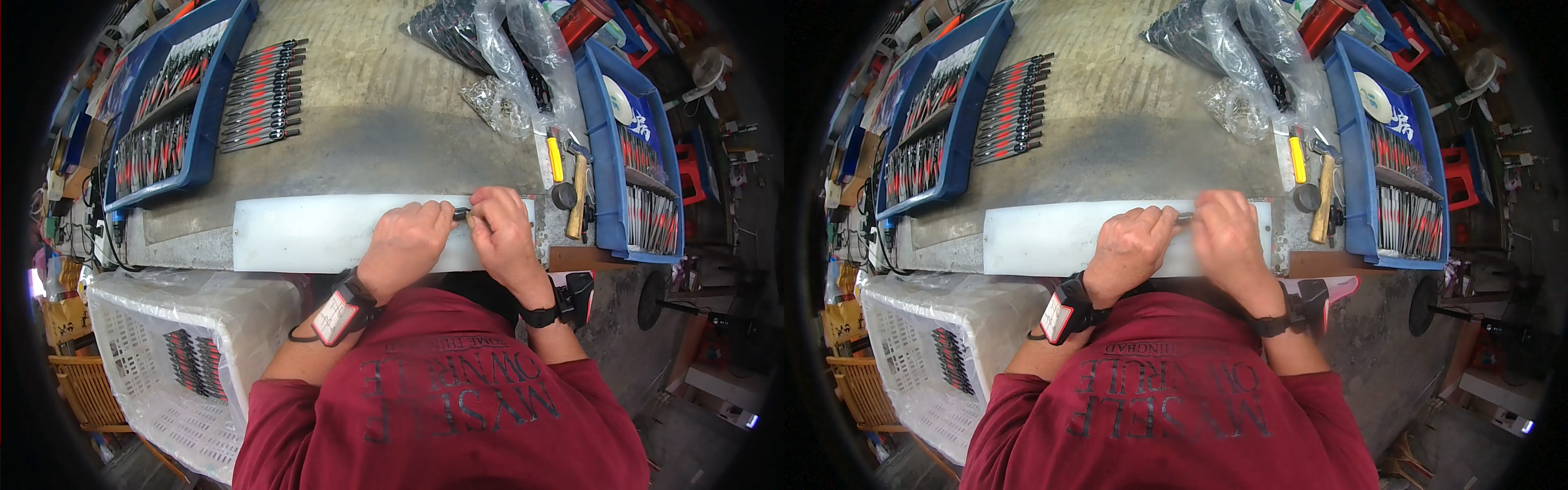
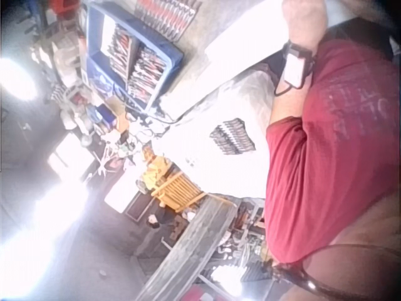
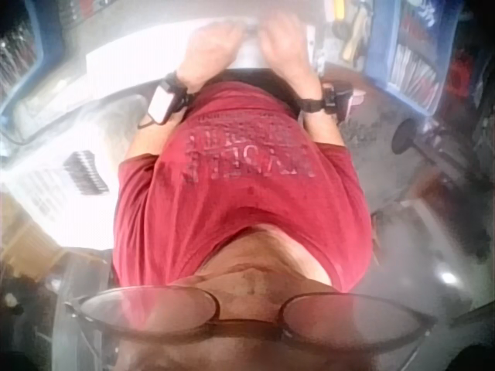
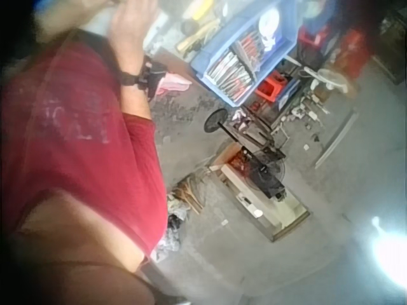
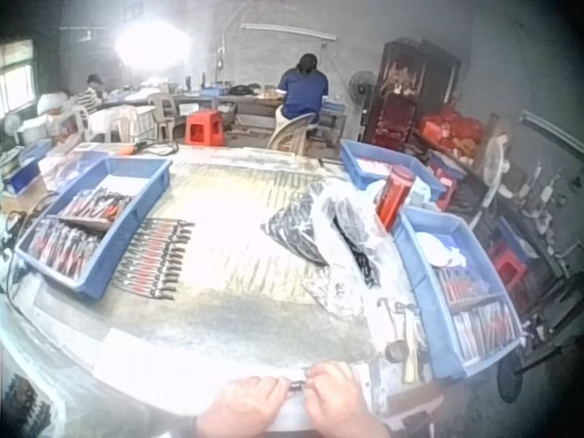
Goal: The person repeatedly picks up a metal rod with a red band, attaches a small metal ring, and places the assembled unit into a blue tray. The person handles multiple rods and rings in a repetitive sequence.
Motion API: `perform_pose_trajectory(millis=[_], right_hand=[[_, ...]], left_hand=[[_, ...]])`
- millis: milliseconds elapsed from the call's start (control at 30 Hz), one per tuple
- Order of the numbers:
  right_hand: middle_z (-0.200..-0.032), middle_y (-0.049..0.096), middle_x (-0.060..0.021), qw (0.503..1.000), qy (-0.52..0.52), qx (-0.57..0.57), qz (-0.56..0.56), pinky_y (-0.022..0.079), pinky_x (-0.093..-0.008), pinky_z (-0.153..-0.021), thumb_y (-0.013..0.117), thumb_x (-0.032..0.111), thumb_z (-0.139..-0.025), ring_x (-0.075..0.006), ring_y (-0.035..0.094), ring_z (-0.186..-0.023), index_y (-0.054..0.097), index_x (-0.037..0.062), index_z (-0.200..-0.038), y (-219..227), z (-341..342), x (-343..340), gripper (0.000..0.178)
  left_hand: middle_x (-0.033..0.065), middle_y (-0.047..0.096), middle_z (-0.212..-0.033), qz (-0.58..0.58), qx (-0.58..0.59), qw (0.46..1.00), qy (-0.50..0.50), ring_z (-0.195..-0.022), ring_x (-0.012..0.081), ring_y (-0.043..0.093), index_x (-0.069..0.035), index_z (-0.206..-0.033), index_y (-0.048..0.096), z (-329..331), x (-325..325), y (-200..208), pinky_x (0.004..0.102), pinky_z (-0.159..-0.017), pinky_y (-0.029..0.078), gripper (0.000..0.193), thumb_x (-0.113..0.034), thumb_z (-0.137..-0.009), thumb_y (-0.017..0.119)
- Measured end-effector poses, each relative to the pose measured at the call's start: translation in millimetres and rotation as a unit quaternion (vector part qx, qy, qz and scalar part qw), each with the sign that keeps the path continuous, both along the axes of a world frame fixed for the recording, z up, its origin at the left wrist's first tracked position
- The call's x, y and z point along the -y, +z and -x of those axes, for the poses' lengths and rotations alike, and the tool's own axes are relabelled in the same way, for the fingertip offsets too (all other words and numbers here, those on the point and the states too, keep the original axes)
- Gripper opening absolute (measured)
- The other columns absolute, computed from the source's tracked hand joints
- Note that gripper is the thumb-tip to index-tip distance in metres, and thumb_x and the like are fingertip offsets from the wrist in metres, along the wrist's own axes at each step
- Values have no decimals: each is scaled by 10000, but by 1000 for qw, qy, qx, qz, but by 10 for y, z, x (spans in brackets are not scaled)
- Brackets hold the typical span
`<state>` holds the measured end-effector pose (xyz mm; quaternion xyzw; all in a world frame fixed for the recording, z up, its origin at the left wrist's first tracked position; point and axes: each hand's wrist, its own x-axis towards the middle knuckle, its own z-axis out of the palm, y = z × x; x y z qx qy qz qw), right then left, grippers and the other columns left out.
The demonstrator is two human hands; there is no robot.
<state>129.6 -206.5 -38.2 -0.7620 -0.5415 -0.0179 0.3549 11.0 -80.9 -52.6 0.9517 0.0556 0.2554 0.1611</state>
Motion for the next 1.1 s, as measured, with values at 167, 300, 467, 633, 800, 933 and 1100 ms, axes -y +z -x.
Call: perform_pose_trajectory(millis=[167,300,467,633,800,933,1100], right_hand=[[-875,569,-114,993,-13,-110,28,426,-371,-749,672,76,-733,-306,530,-863,541,19,-830,41,-118,54,172],[-860,585,-118,991,-6,-129,37,431,-366,-739,704,129,-743,-299,538,-847,557,15,-881,79,-153,75,231],[-827,597,-122,988,15,-153,30,440,-344,-695,657,149,-827,-280,555,-785,604,-6,-920,96,-150,59,188],[-755,601,-90,975,24,-214,59,430,-289,-633,610,124,-892,-197,547,-683,659,-23,-932,118,-97,27,160],[-754,622,-88,936,40,-348,26,439,-289,-634,621,127,-874,-165,565,-703,668,-31,-897,207,-101,62,166],[-750,608,-27,946,45,-321,-26,401,-233,-614,618,103,-892,-85,509,-687,671,-30,-923,215,-92,64,146],[-757,600,-38,906,-6,-421,-48,411,-227,-617,614,118,-899,-95,521,-703,665,-38,-903,195,-25,79,163]], left_hand=[[64,496,-644,36,3,999,0,-571,228,560,-61,-835,528,-3,-11,-4,349,-492,449,174,-135,-772,672],[71,499,-644,56,8,998,-2,-568,240,563,-59,-842,530,-6,-24,-1,357,-493,448,171,-127,-777,673],[74,511,-654,62,7,998,-7,-567,245,563,-53,-855,540,-4,-29,-4,358,-493,451,172,-122,-775,676],[75,512,-650,59,11,998,-11,-567,248,564,-45,-852,552,25,-36,70,358,-493,452,173,-111,-765,686],[76,516,-651,57,-5,998,-41,-560,252,562,-36,-873,566,67,-89,266,360,-489,451,182,-115,-765,689],[78,519,-653,43,2,999,1,-561,260,568,-44,-876,572,36,20,396,366,-482,450,174,-133,-776,683],[84,513,-639,51,-10,999,6,-559,270,570,-48,-862,574,9,79,463,373,-477,446,157,-132,-781,678]])
